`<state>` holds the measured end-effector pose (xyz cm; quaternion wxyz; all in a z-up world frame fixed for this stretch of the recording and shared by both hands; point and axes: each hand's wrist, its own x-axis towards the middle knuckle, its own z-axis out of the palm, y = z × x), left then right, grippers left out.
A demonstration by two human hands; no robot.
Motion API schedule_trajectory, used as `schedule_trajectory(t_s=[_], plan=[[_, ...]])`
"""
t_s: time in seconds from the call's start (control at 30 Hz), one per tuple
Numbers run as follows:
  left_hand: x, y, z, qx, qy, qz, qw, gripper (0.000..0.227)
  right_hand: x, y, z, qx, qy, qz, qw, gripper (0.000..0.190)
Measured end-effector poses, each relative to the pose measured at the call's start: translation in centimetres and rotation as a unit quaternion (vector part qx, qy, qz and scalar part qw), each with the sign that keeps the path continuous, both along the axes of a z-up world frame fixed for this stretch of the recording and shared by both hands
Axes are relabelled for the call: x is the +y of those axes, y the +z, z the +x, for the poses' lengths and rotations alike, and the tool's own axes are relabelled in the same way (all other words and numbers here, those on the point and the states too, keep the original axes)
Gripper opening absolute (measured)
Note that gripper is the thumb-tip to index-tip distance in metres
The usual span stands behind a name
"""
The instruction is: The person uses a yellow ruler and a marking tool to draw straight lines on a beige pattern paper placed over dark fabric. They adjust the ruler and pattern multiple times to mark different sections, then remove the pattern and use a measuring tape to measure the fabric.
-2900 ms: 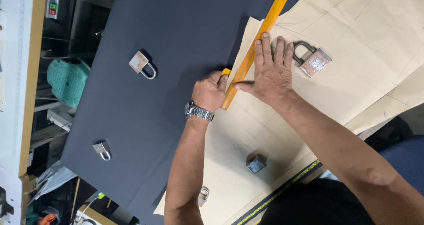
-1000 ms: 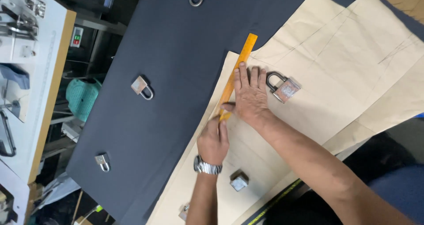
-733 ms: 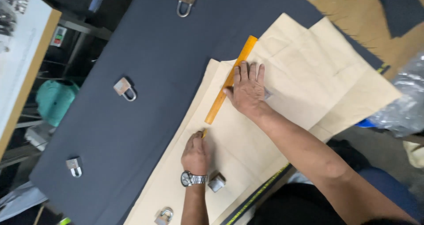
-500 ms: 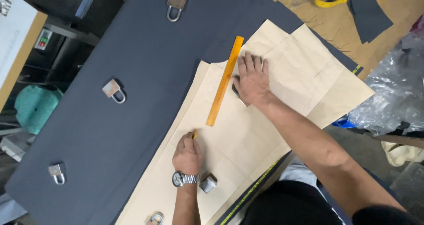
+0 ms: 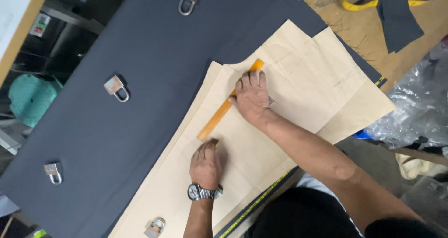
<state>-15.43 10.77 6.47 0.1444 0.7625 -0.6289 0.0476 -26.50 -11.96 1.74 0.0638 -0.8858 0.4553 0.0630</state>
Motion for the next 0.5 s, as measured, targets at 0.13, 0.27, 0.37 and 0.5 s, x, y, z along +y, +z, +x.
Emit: schedule_trajectory(t_s=[0.13, 0.27, 0.37, 0.5], plan=[[-1.4, -1.9, -0.4, 0.022, 0.018, -0.005, 1.0, 0.018, -1.8, 1.0, -2.9, -0.074, -0.015, 0.003, 0.997, 0.073], [-5.0, -1.7, -1.7, 0.059, 0.043, -0.01, 0.997, 0.018, -5.9, -0.4, -6.8, -0.087, -0.025, -0.016, 0.996, 0.068], [-8.1, -1.0, -2.9, 0.096, 0.042, 0.002, 0.995, 0.018, -8.2, -0.7, -9.9, -0.091, -0.043, -0.04, 0.994, 0.067], [-12.2, -0.7, -4.1, 0.145, 0.042, -0.014, 0.988, 0.017, -10.2, 0.9, -11.3, -0.111, -0.076, -0.02, 0.991, 0.066]])
